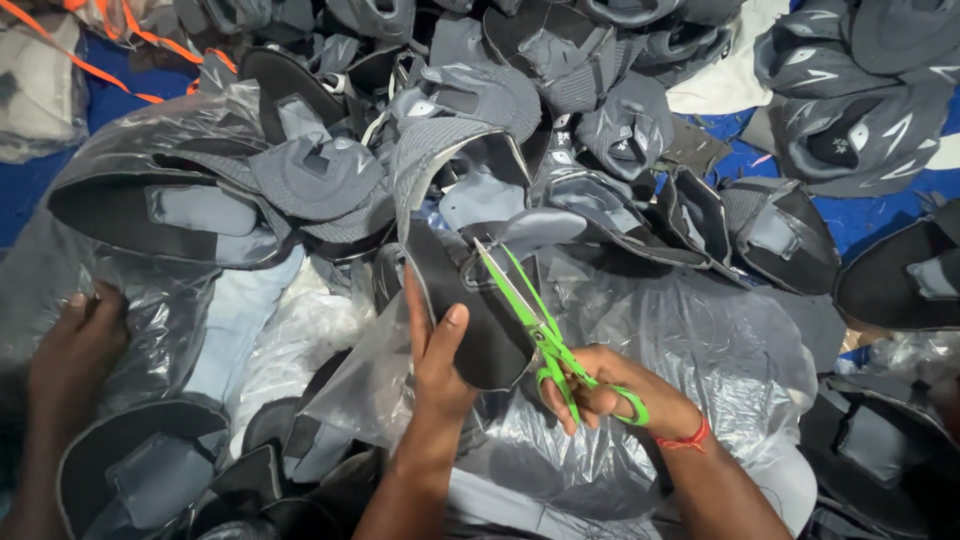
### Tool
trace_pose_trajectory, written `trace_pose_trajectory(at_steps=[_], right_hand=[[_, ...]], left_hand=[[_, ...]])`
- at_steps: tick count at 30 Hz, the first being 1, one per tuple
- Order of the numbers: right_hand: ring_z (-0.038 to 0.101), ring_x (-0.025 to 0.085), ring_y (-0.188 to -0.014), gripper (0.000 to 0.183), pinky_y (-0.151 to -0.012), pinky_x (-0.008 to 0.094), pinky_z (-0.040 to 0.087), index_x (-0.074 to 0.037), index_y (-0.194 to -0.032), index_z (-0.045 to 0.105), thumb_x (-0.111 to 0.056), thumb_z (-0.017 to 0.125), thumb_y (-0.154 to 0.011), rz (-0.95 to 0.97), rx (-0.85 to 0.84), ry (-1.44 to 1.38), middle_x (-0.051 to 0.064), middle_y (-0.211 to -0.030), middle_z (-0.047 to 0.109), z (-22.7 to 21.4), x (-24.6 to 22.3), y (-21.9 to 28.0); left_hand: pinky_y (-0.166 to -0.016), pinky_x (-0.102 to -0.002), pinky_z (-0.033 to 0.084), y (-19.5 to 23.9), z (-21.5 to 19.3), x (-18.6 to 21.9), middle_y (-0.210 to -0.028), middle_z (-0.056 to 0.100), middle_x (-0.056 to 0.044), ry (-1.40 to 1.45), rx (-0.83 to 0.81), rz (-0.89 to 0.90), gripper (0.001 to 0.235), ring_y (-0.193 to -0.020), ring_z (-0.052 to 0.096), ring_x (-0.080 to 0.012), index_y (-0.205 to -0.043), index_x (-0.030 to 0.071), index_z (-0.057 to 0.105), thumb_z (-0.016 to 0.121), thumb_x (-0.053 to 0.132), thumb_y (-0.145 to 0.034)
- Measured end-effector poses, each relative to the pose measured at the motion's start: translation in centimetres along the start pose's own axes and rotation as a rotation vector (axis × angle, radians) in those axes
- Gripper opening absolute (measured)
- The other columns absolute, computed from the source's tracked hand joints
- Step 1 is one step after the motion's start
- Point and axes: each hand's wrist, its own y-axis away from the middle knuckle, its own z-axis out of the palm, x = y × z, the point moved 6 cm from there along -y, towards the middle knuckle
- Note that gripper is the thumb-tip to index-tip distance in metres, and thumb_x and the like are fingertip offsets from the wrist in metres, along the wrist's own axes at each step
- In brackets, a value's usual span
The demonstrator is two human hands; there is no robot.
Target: The person trims excess material and threads from shoe uppers using scissors.
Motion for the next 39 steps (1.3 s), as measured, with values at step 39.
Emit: trace_pose_trajectory(at_steps=[39], right_hand=[[0.062, 0.035, -0.063, 0.058, -0.054, 0.043, 0.046, -0.005, -0.071, 0.057, -0.052, 0.089, -0.06, -0.308, 0.567, 1.11, 0.01, -0.07, 0.06, -1.2, -3.4, 0.4]], left_hand=[[-0.097, -0.028, 0.045, -3.1, 0.3, 7.5, -0.111, 0.065, -0.009, -0.692, -0.097, 0.246, 0.084, -0.1, 0.058, -0.0139, -0.169, -0.002, 0.008, 0.052, 0.04, -0.11]])
